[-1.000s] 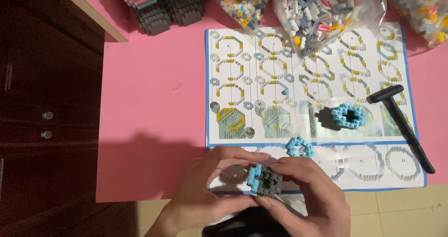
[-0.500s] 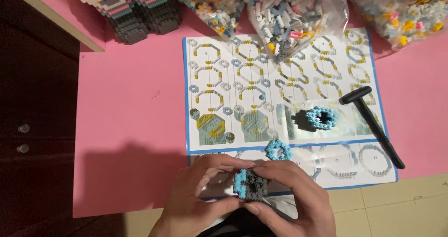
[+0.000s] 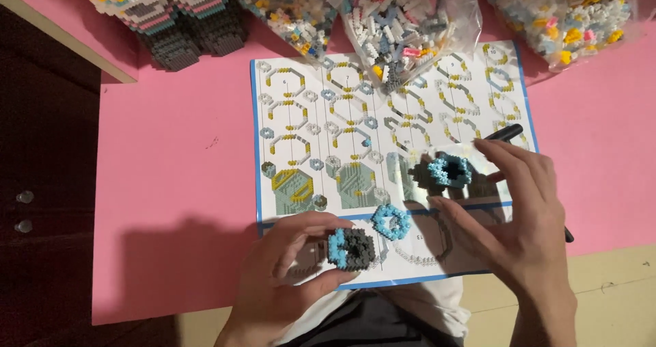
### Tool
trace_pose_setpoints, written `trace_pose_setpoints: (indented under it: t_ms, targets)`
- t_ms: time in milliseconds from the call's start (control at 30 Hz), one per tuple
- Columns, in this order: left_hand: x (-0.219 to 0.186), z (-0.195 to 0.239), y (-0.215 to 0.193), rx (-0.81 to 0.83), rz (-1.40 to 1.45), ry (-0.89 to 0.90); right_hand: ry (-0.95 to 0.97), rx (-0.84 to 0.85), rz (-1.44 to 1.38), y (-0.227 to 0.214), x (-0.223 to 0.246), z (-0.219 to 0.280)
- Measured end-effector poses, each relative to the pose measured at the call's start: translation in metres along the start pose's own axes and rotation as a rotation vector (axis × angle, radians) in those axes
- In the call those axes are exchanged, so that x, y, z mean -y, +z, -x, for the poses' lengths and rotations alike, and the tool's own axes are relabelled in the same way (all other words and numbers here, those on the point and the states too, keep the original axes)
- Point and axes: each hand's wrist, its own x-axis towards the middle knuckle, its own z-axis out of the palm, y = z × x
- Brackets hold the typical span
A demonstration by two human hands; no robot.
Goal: Assembling a complex structure using small plastic building blocks following a manual, occasionally using a small hammer to tap pieces into place.
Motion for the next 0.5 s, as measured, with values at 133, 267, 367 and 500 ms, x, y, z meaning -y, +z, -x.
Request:
trace_pose_setpoints:
  t_ms: [133, 267, 367, 500]
  targets:
    - [0.002, 0.001, -0.002, -0.005, -0.163, 0.039, 0.078, 0.103, -0.089, 0.003, -0.011, -0.007]
    - [0.001, 0.003, 0.001, -0.047, 0.019, -0.032, 0.093, 0.091, -0.124, 0.004, -0.017, -0.005]
    - [0.006, 0.001, 0.002, -0.072, 0.011, 0.015, 0.118, 0.040, -0.299, -0.001, -0.003, -0.005]
    - [0.007, 0.000, 0.004, -0.100, 0.005, 0.017, 0.135, -0.027, -0.624, 0.007, -0.002, 0.014]
